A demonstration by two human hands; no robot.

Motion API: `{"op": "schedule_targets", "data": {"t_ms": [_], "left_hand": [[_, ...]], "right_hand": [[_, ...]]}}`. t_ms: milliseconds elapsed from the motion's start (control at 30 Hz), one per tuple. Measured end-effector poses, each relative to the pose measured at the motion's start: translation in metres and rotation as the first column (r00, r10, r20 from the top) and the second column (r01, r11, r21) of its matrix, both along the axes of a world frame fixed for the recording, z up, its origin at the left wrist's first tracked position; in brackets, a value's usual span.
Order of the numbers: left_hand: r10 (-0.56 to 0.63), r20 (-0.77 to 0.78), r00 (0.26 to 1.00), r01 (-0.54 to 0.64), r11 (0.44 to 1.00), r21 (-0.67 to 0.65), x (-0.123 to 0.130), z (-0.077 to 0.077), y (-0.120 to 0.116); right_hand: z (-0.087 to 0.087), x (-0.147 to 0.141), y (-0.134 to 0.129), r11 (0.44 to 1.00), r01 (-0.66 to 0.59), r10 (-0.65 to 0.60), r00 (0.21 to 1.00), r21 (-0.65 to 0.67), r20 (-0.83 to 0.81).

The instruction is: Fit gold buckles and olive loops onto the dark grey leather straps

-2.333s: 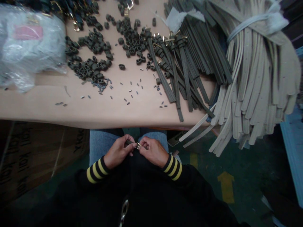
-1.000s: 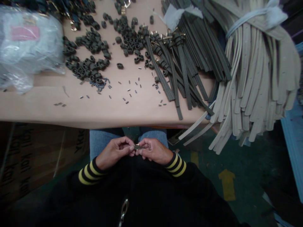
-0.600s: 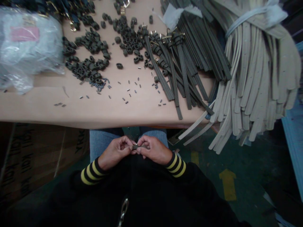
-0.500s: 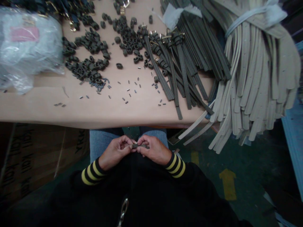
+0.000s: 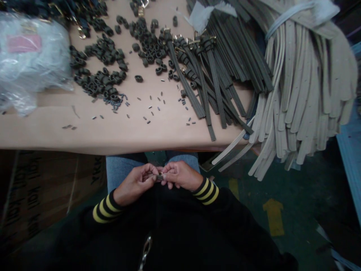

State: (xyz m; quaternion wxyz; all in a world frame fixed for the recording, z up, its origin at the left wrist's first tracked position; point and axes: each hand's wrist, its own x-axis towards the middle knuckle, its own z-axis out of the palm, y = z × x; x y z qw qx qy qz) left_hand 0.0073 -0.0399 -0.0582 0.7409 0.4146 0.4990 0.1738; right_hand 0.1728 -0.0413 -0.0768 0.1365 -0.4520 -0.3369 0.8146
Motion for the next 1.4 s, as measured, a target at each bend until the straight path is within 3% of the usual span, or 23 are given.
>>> {"op": "schedule_targets", "data": {"t_ms": [167, 467, 567, 733, 1000, 1233, 1400], "left_hand": [[-0.072, 0.055, 0.996, 0.073, 0.997, -0.025, -0.003, 0.005, 0.001], [-0.106, 0.192, 0.976, 0.108, 0.994, 0.0, -0.012, 0.012, 0.004], [-0.128, 0.131, 0.983, 0.13, 0.992, -0.005, -0.015, 0.013, 0.004], [-0.184, -0.1, 0.978, 0.192, 0.978, 0.078, -0.015, 0.017, 0.003], [0.002, -0.054, 0.999, -0.008, 0.994, -0.107, -0.01, 0.012, -0.005], [-0.069, -0.187, 0.98, 0.086, 0.993, 0.087, -0.01, 0.009, -0.008], [-0.194, -0.353, 0.915, 0.295, 0.919, 0.262, -0.009, 0.016, -0.005]], "right_hand": [[-0.002, 0.002, -0.001, 0.999, -0.036, 0.034, 0.994, -0.016, -0.102], [0.002, -0.003, -0.008, 0.996, 0.032, -0.027, 0.997, 0.083, -0.07], [0.005, -0.003, -0.008, 0.993, 0.02, -0.017, 1.0, 0.115, -0.023], [0.005, -0.004, -0.009, 0.992, -0.007, 0.003, 1.0, 0.129, 0.029], [0.004, -0.004, -0.008, 0.992, -0.014, 0.011, 1.0, 0.127, 0.025], [0.004, -0.001, -0.006, 0.991, -0.047, 0.052, 0.998, 0.125, -0.036], [0.008, -0.001, -0.004, 0.98, -0.088, 0.087, 0.996, 0.179, 0.015]]}}
